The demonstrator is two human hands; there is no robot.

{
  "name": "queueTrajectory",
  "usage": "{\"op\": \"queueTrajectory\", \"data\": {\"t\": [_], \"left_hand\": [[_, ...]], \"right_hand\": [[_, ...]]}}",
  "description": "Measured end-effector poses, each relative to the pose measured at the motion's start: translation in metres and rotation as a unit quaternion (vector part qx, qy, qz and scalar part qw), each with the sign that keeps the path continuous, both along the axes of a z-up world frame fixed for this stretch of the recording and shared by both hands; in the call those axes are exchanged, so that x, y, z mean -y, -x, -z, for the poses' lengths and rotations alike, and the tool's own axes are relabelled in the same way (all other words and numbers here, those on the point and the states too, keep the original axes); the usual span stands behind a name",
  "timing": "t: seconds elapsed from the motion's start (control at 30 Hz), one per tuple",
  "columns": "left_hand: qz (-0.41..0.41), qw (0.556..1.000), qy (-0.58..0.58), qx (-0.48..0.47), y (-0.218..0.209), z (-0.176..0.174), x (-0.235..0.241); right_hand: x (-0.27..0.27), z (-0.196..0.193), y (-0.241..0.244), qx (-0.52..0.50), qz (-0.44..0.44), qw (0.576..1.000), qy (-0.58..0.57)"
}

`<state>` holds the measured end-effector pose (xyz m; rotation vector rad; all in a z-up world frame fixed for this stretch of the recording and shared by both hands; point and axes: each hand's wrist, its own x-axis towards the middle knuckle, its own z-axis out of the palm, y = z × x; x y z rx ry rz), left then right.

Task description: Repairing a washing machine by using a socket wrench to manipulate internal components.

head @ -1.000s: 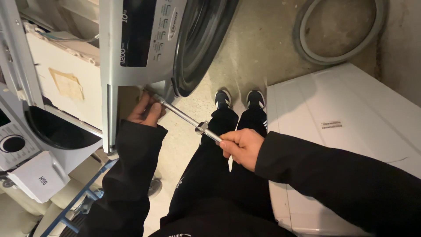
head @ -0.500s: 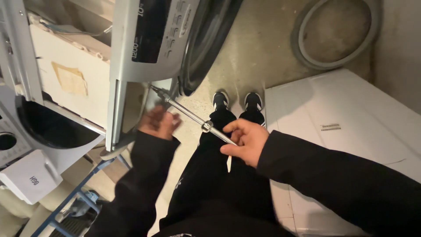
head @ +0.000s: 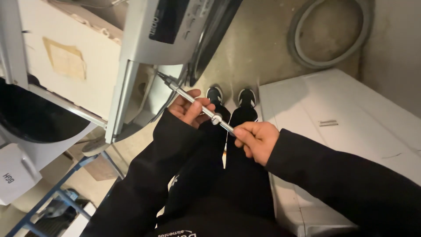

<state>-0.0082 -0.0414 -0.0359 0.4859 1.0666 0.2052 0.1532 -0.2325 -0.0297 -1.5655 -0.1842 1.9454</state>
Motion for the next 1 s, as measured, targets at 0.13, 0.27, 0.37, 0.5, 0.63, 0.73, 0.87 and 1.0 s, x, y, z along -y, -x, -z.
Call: {"op": "queueTrajectory", "data": {"t": [0.13, 0.27, 0.37, 0.5, 0.63, 0.73, 0.87, 1.0], "left_hand": [[0.031, 0.999, -0.011, -0.033, -0.007, -0.017, -0.006], [0.123, 0.985, -0.088, -0.088, -0.006, -0.017, -0.008], [0.174, 0.969, -0.126, -0.125, -0.010, -0.015, -0.010], [0.106, 0.985, -0.018, -0.135, -0.020, -0.037, -0.013], [0.227, 0.946, -0.157, -0.172, 0.035, -0.045, -0.010], [0.249, 0.820, -0.504, -0.106, 0.064, -0.078, -0.032], [0.343, 0.489, -0.786, -0.163, 0.033, -0.134, -0.098], [0.468, 0.348, -0.771, -0.257, 0.005, -0.112, -0.131]], "right_hand": [[-0.026, -0.030, -0.005, -0.037, 0.031, 0.998, 0.035], [-0.028, -0.036, -0.004, -0.021, 0.052, 0.997, 0.045], [-0.026, -0.035, -0.005, 0.045, 0.024, 0.999, 0.010], [-0.029, -0.038, -0.013, 0.127, -0.039, 0.991, -0.018], [-0.025, -0.028, -0.012, 0.124, -0.054, 0.991, -0.007], [-0.028, -0.024, -0.009, 0.088, 0.012, 0.996, -0.013], [-0.021, -0.014, -0.005, 0.111, -0.002, 0.993, -0.044], [-0.023, -0.021, -0.003, 0.127, 0.021, 0.991, -0.045]]}}
